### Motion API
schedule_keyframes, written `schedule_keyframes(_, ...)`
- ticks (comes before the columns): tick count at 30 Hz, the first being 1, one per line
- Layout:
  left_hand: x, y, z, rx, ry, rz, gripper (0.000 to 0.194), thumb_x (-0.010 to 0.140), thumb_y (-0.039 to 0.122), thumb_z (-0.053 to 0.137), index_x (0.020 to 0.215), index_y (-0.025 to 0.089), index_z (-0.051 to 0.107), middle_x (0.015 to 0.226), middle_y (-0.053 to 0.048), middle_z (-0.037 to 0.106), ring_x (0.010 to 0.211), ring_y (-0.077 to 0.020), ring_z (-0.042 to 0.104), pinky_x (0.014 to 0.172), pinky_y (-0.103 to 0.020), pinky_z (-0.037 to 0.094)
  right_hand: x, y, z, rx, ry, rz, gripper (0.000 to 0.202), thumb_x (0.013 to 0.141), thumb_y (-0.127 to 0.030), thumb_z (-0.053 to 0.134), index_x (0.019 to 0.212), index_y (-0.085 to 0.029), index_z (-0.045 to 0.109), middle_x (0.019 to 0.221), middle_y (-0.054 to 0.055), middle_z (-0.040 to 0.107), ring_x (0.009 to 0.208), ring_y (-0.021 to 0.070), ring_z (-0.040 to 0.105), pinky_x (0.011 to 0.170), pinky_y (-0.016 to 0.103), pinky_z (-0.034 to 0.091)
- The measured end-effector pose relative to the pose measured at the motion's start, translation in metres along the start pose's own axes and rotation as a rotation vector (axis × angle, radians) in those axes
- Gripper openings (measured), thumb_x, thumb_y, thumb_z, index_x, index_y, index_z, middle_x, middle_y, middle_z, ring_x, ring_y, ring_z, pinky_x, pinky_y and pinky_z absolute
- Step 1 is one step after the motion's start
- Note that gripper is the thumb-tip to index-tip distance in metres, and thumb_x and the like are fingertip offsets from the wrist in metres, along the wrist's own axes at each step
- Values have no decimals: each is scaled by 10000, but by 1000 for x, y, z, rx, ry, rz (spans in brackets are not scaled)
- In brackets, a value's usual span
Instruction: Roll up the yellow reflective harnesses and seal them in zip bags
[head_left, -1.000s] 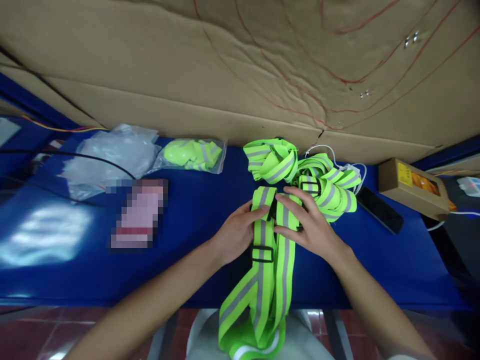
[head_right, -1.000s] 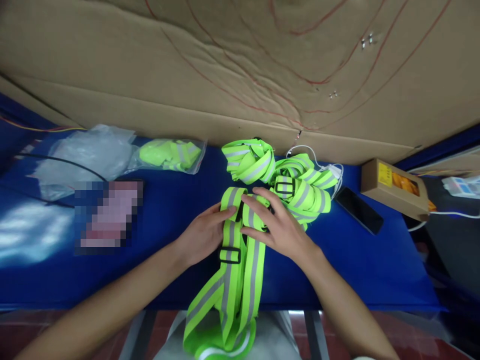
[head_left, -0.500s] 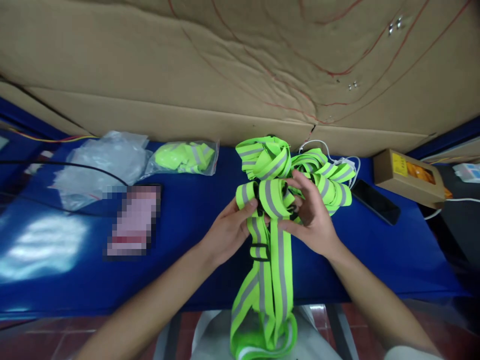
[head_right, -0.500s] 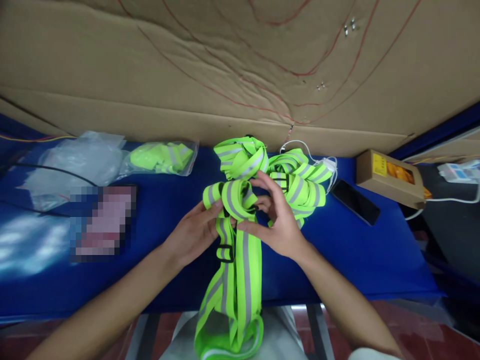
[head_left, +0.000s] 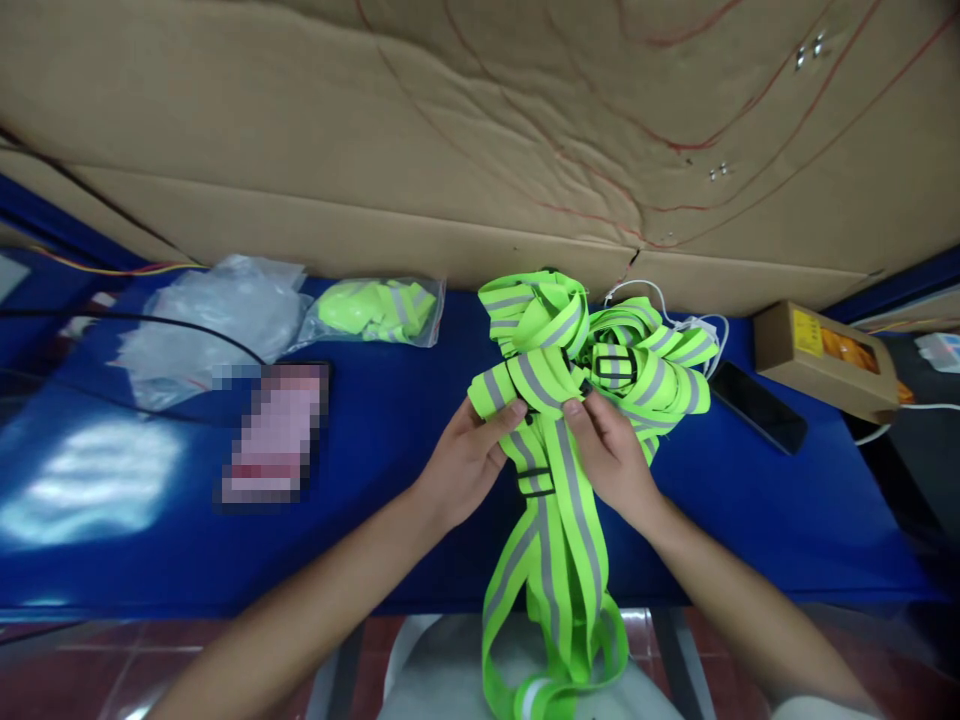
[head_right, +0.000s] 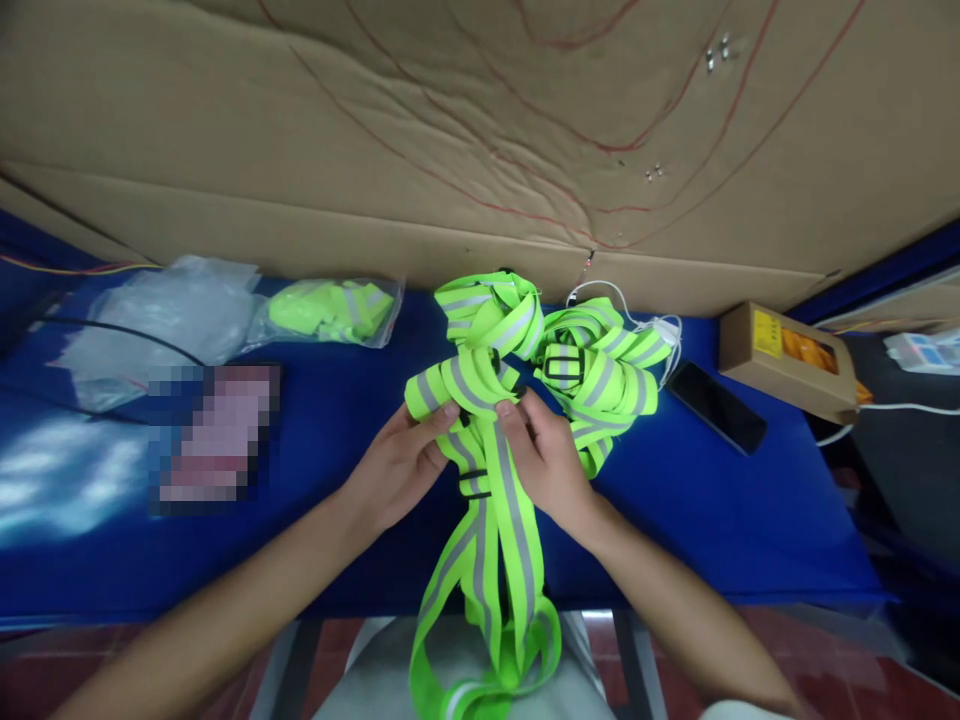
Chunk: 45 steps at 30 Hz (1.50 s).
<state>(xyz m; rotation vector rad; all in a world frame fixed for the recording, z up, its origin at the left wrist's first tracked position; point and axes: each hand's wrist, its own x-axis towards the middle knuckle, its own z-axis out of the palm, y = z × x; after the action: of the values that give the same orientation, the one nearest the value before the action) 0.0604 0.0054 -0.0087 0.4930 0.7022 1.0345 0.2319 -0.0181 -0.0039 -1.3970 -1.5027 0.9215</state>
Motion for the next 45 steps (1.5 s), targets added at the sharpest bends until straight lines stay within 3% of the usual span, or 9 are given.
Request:
schedule_keyframes(9, 2, -5, -2, -4, -64, -95, 394, 847, 237, 818, 1227, 184, 729, 1140, -71, 792, 1127, -255, 732, 997, -357, 583, 10, 15, -18, -163, -113, -70, 341, 944, -549, 660, 895, -212, 647, 634, -29, 528, 535, 135, 489, 493, 274, 391)
schedule_keyframes(12, 1, -5, -3, 48, -63, -72, 349, 858, 255, 811, 1193, 184, 746, 1179, -78, 779, 1147, -265, 722, 1002, -372, 576, 14, 14, -28, -362, -4, -279, 616, 881, -556, 742, 1366, -220, 564, 1105, 104, 678, 842, 236, 658, 729, 375, 562)
schedule_keyframes(14, 1, -4, -3, 81, -72, -84, 340, 854, 266, 814, 1176, 176, 752, 1166, -84, 781, 1120, -274, 730, 983, -384, 581, 16, 11, -35, -493, -35, -502, 818, 891, -513, 747, 1566, -269, 355, 1461, 165, 528, 1192, 324, 620, 991, 477, 536)
schedule_keyframes(19, -3, -10, -3, 64, -103, -181, 375, 827, 275, 840, 1176, 184, 734, 1102, -62, 787, 1038, -244, 745, 908, -346, 595, 16, 11, -37, -695, -216, -724, 670, 1026, -468, 535, 1613, -262, 284, 1499, 173, 513, 1376, 349, 513, 1101, 513, 474)
schedule_keyframes(24, -7, -22, -4, -7, -132, -232, 373, 842, 272, 826, 1187, 196, 707, 1129, -61, 774, 1075, -243, 726, 967, -373, 567, 12, 16, -25, -734, -124, -675, 599, 1074, -451, 390, 1595, -167, 315, 1354, 205, 575, 1234, 348, 567, 1013, 514, 518)
schedule_keyframes(27, -6, -25, -5, 48, -140, -177, 342, 840, 264, 824, 1156, 191, 714, 1113, -59, 772, 1039, -228, 724, 943, -352, 556, 9, 11, -27, -678, -247, -581, 564, 1082, -414, 388, 1587, -168, 329, 1425, 205, 511, 1295, 343, 518, 1063, 526, 487)
schedule_keyframes(34, -8, -20, -2, 215, -173, -73, 328, 845, 285, 817, 1141, 191, 712, 1046, -39, 754, 1012, -206, 689, 915, -328, 521, 11, 0, -51, -84, -346, -288, 619, 998, -330, 634, 1551, -322, 356, 1473, 90, 541, 1375, 262, 520, 1141, 454, 454)
schedule_keyframes(40, -10, -15, -2, 340, -158, -23, 241, 856, 268, 800, 1012, 174, 643, 930, 1, 681, 898, -146, 625, 846, -273, 472, 14, 0, -40, 120, -435, 16, 388, 926, -382, 730, 1288, -251, 676, 1225, 47, 740, 1161, 273, 696, 979, 410, 590)
schedule_keyframes(45, -7, -11, -3, 70, -81, -233, 490, 713, 131, 878, 1100, 250, 603, 939, 48, 688, 896, -128, 654, 830, -244, 479, 7, -7, -32, 78, -317, -32, 341, 931, -316, 728, 1266, -262, 689, 1127, 26, 769, 964, 226, 742, 775, 329, 627)
